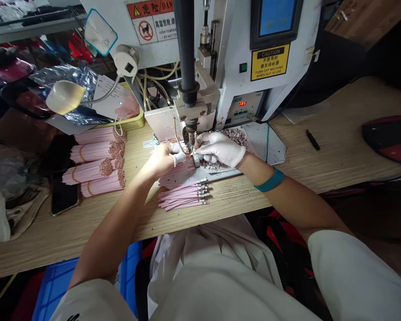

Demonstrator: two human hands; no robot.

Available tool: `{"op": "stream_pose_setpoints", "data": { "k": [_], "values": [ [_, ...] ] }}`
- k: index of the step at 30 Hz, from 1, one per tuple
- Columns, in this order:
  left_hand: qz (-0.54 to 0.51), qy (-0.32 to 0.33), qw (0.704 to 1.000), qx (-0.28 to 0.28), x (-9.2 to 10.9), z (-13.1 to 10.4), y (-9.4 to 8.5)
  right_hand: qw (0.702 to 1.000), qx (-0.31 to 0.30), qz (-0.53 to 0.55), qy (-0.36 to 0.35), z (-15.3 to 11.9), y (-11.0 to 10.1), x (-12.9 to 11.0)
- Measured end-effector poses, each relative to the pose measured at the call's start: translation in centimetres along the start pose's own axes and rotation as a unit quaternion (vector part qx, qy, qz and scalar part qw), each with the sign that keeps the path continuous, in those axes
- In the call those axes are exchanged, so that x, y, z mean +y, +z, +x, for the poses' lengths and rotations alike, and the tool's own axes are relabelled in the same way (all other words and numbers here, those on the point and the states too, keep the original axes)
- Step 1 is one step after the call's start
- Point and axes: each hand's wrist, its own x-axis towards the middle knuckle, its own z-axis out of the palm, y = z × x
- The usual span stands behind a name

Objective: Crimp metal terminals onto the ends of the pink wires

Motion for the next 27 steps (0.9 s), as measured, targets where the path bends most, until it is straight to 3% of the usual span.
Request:
{"op": "stream_pose_setpoints", "data": {
  "k": [9, 13, 16, 19, 25, 27],
  "values": [
    [-0.021, -0.006, 1.0, 0.003, 0.0, 0.0, 0.1, 1.0, 0.006, -0.01, -0.003, 0.1, 0.6, 0.0],
    [-0.034, -0.006, 0.999, -0.001, -0.3, 0.0, 0.0, 0.993, 0.035, -0.107, 0.016, -2.0, -1.5, -1.3],
    [-0.011, 0.002, 1.0, -0.008, 0.0, -0.5, -0.4, 0.966, 0.08, -0.244, 0.017, -4.6, -4.1, -3.2],
    [0.021, 0.002, 0.999, -0.024, 0.7, -1.4, -0.9, 0.937, 0.075, -0.341, 0.024, -6.3, -5.4, -4.6],
    [0.102, -0.001, 0.99, -0.1, 1.4, -2.9, -1.1, 0.879, 0.1, -0.461, -0.068, -5.9, -5.3, -4.5],
    [0.11, 0.004, 0.987, -0.118, 1.3, -3.0, -1.2, 0.856, 0.056, -0.507, -0.085, -5.8, -4.9, -4.3]
  ]
}}
